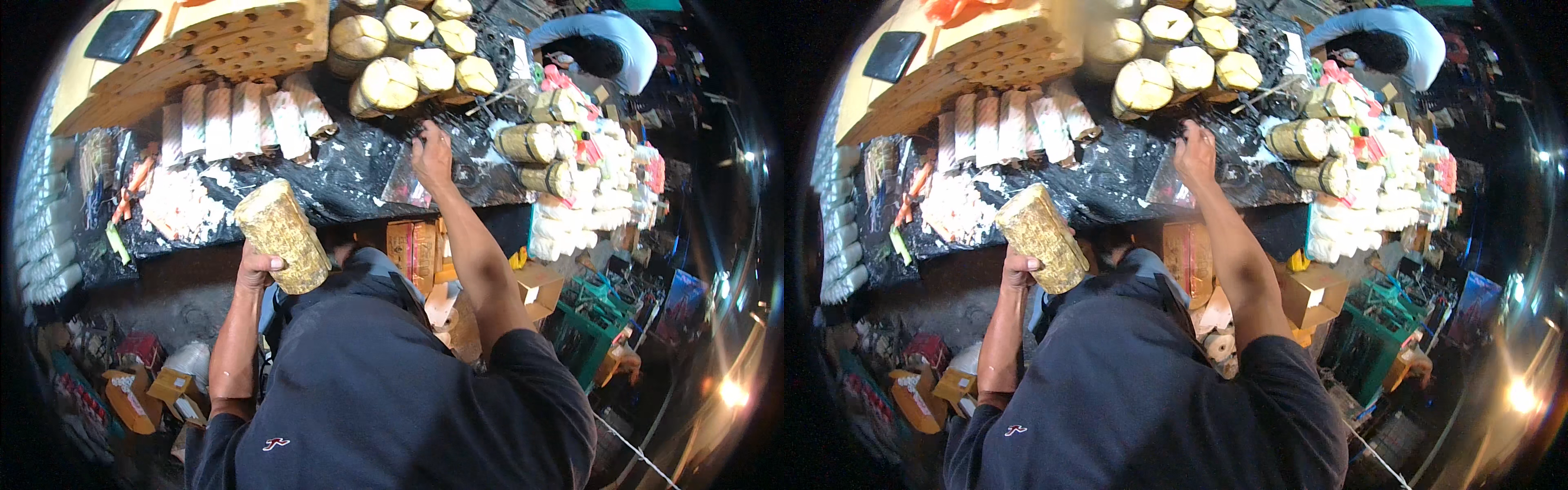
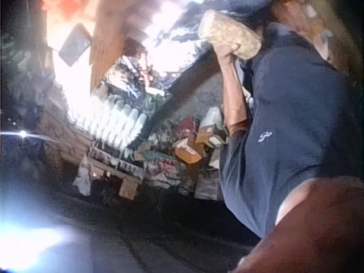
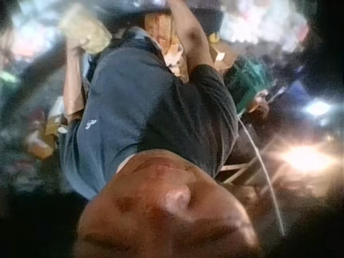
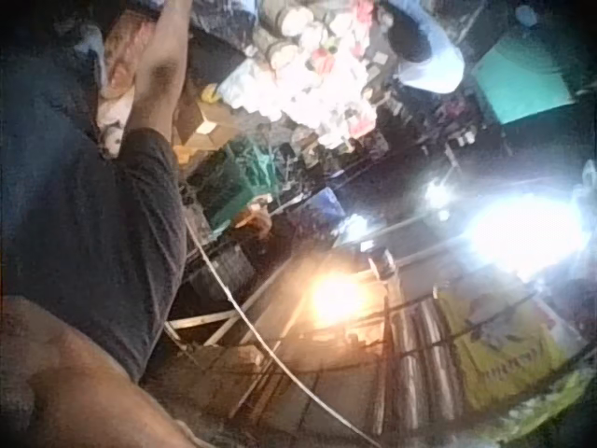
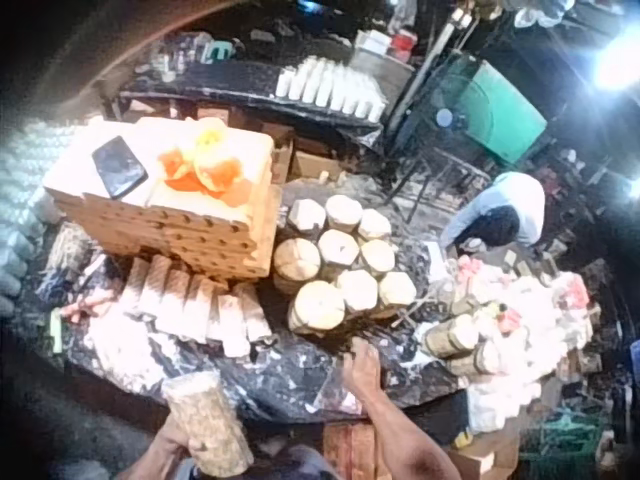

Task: The person repeatedly opens cylindrical food items, removes the inner contents, and places them on a table. The person handles the items one at a time, using hands to separate the outer shell from the inner food.

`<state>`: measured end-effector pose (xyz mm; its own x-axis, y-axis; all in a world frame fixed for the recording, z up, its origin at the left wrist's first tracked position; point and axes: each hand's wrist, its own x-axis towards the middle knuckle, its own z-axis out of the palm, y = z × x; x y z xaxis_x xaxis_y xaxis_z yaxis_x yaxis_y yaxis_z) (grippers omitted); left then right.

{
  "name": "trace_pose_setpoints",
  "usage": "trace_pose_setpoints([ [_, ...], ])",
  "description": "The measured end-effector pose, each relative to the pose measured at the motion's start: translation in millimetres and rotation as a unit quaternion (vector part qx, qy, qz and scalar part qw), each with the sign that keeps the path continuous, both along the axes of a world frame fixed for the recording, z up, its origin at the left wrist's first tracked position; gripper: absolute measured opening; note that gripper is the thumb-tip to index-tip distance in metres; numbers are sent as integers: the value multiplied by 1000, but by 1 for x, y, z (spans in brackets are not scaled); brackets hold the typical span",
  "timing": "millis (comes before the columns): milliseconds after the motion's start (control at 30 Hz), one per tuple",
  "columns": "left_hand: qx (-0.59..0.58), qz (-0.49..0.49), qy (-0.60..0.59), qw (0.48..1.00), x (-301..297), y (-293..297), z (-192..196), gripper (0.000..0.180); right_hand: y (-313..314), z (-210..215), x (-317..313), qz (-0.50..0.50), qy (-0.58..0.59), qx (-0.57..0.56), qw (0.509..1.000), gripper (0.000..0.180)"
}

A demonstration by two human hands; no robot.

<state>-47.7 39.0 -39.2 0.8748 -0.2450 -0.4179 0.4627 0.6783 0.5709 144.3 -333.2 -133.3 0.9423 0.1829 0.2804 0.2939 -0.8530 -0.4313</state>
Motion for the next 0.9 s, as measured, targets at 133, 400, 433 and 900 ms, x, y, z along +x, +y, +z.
trace_pose_setpoints([
  [133, -3, 0, 9, 1000, -9, 8, 0, 107, 59, 46, -23, -58, 236, 460, 854, 53],
  [400, 21, 1, -3, 1000, -21, 27, -9, 104, 155, 160, -103, 106, 482, 670, 555, 71],
  [433, 21, -1, 4, 1000, -23, 29, -5, 105, 161, 162, -105, 115, 488, 631, 592, 71],
  [900, 84, -108, -77, 988, -33, 45, 19, 98, 202, 139, -130, 296, 436, 422, 737, 69],
])
